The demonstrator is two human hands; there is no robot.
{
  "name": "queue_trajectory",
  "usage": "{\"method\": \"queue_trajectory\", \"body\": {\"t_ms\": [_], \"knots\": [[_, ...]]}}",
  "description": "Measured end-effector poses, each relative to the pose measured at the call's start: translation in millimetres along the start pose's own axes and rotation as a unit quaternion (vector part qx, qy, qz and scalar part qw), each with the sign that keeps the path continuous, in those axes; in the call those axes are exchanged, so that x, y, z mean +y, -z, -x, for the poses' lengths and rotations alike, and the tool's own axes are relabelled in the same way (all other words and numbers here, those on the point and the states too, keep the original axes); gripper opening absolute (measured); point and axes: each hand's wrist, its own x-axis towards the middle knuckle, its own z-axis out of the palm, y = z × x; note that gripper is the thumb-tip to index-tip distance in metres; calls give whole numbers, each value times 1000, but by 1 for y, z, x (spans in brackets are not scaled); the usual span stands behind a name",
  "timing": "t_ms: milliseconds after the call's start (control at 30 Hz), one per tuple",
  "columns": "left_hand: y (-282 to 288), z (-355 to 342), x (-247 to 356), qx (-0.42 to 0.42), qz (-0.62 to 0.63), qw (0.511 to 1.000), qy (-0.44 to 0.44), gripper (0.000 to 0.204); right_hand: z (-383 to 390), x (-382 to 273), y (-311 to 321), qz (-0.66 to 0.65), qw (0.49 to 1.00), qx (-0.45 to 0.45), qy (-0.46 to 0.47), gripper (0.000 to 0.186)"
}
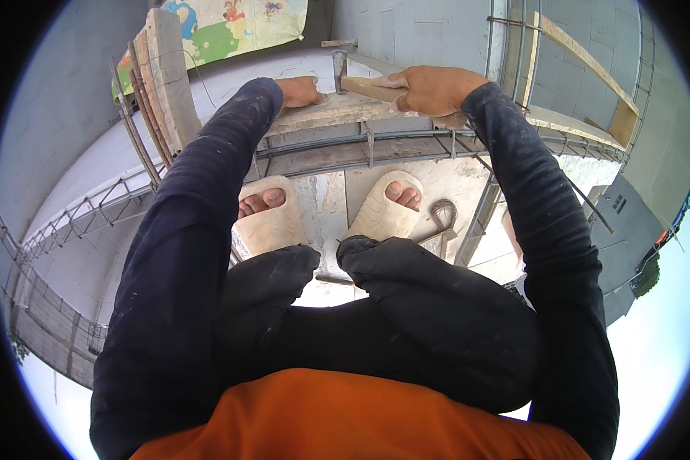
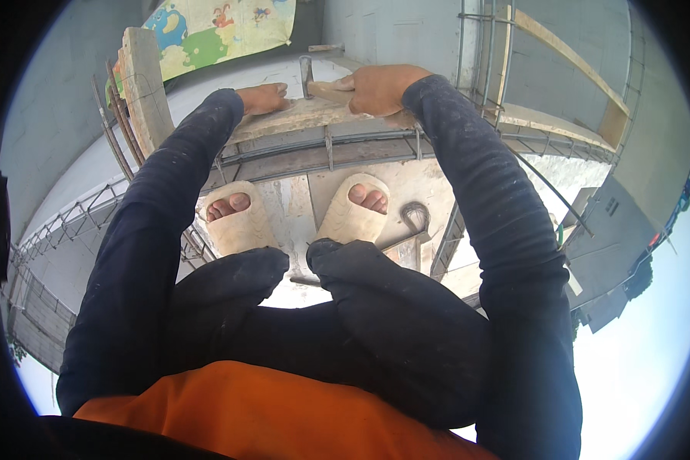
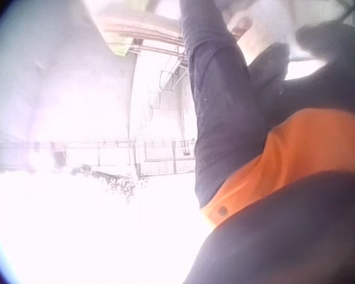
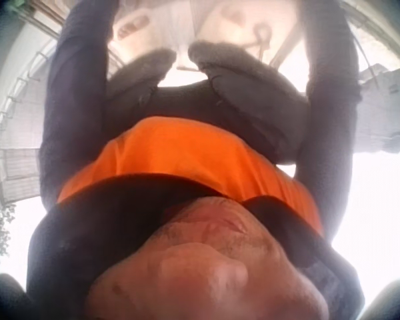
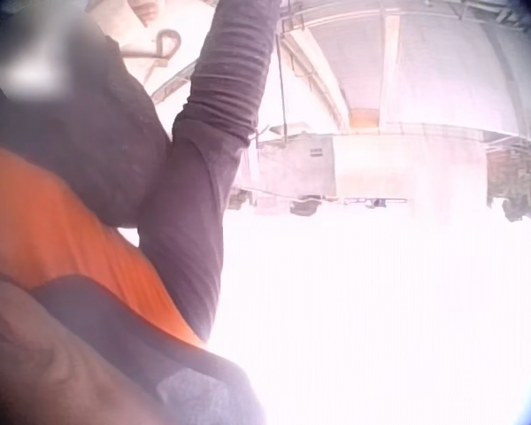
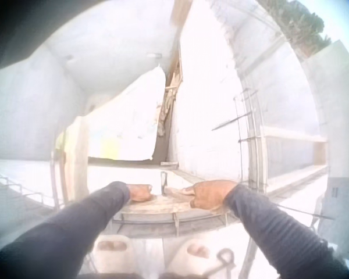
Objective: The person constructs a wooden formwork for concrete by placing a wood plank against a rebar structure and securing it with nails using a hammer.
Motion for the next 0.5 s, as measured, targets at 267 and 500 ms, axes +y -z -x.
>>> {"method": "queue_trajectory", "body": {"t_ms": [267,500], "knots": [[3,5,6,-32,39,999,8,89,5,-1,3,-82,994,15,-66,60],[4,3,8,5,24,999,-21,77,-1,6,-4,-57,997,-1,-55,63]]}}
